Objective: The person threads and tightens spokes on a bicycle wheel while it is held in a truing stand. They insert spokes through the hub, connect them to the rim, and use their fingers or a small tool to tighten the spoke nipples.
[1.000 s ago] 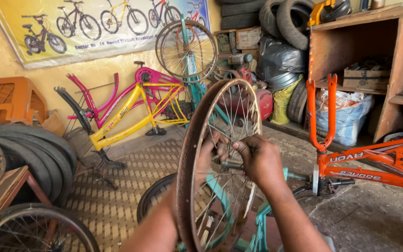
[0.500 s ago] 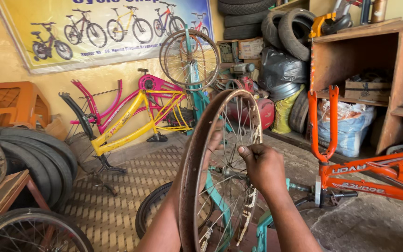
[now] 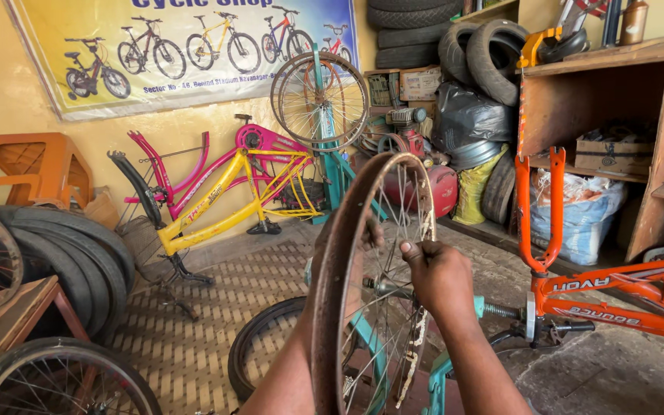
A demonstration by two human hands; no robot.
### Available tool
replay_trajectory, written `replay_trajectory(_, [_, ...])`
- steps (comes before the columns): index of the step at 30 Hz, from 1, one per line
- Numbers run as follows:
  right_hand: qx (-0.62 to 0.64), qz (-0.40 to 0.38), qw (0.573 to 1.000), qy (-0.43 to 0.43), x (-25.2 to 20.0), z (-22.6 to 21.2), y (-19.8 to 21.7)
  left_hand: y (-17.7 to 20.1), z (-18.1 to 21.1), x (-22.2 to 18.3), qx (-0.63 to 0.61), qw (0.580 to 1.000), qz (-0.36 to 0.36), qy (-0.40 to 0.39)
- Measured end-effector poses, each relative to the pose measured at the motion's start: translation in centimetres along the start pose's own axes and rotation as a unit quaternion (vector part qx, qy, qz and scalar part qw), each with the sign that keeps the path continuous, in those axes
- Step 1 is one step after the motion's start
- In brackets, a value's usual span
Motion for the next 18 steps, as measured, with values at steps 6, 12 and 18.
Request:
replay_trajectory(6, [-0.003,-0.041,0.998,-0.038,-0.2,-0.3,0.0,0.5,-0.3,-1.0,-0.026,0.987,0.127,0.100])
replay_trajectory(12, [-0.036,-0.074,0.997,0.007,0.4,1.4,0.2,1.5,-2.1,-1.9,-0.003,0.974,0.156,0.163])
replay_trajectory(18, [0.007,-0.079,0.997,0.019,2.7,-5.6,8.0,4.9,-5.4,-1.2,0.149,0.970,0.148,0.126])
Point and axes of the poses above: each hand's wrist, its own x-axis towards the middle knuckle, its own y-axis out of the back of the hand, z = x × y, the point moved 1 cm from there along x, towards the middle knuckle, and after that the axes turned 5 degrees about -z, right-handed, at the moved point
